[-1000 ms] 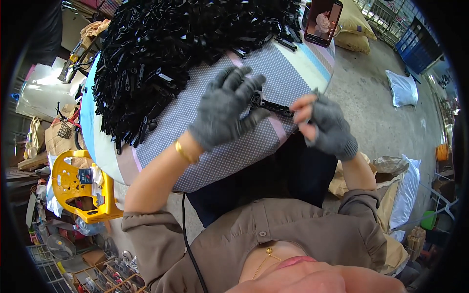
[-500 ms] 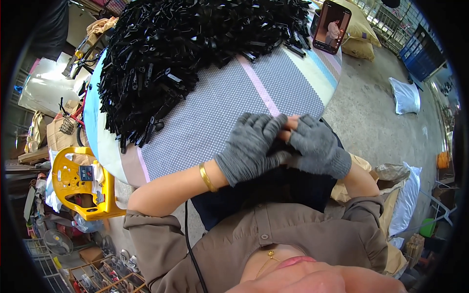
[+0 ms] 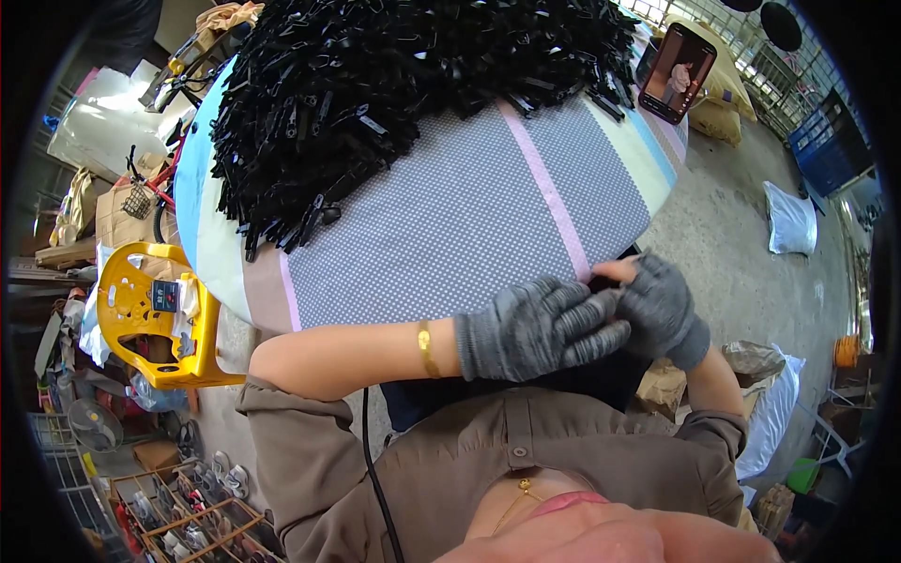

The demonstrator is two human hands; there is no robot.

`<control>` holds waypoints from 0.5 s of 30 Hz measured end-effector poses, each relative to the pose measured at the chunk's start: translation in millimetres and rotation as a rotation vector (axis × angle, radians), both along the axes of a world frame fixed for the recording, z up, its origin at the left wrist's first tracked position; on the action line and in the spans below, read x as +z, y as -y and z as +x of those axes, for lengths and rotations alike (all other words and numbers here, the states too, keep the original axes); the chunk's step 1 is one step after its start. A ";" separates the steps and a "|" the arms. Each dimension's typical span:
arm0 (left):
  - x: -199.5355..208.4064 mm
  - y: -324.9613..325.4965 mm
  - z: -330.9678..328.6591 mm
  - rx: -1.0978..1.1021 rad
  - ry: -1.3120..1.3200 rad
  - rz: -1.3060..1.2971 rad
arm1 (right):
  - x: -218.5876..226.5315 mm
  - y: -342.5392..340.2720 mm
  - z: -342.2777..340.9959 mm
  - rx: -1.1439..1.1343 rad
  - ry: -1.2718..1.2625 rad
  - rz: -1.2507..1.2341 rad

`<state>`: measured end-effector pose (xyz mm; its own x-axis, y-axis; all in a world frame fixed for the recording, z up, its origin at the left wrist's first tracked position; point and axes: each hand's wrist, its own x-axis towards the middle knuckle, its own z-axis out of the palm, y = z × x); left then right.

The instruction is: The recorder is sorting and assembling small black plastic components on a white table.

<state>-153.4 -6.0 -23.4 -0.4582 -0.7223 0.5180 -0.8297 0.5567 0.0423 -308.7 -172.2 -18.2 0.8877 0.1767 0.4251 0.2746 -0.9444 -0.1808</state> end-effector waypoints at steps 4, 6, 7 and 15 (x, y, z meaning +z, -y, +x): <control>17.8 -18.4 42.3 0.230 -0.044 -0.051 | 5.7 27.0 22.9 -0.199 0.147 0.075; 17.7 -31.0 59.8 0.630 -0.297 0.238 | 7.5 44.5 47.8 -0.285 0.166 0.210; 25.8 -31.0 68.8 0.458 -0.555 0.114 | 5.8 59.3 59.7 -0.315 0.155 0.212; -17.5 14.3 21.6 0.301 0.121 -0.042 | -8.3 133.4 196.5 -0.674 0.298 -0.146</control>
<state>-131.8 -20.3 -40.9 -0.2875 -0.8140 0.5047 -0.9549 0.2848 -0.0846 -112.2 -305.5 -26.5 0.6746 -0.2915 0.6782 -0.3543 -0.9338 -0.0490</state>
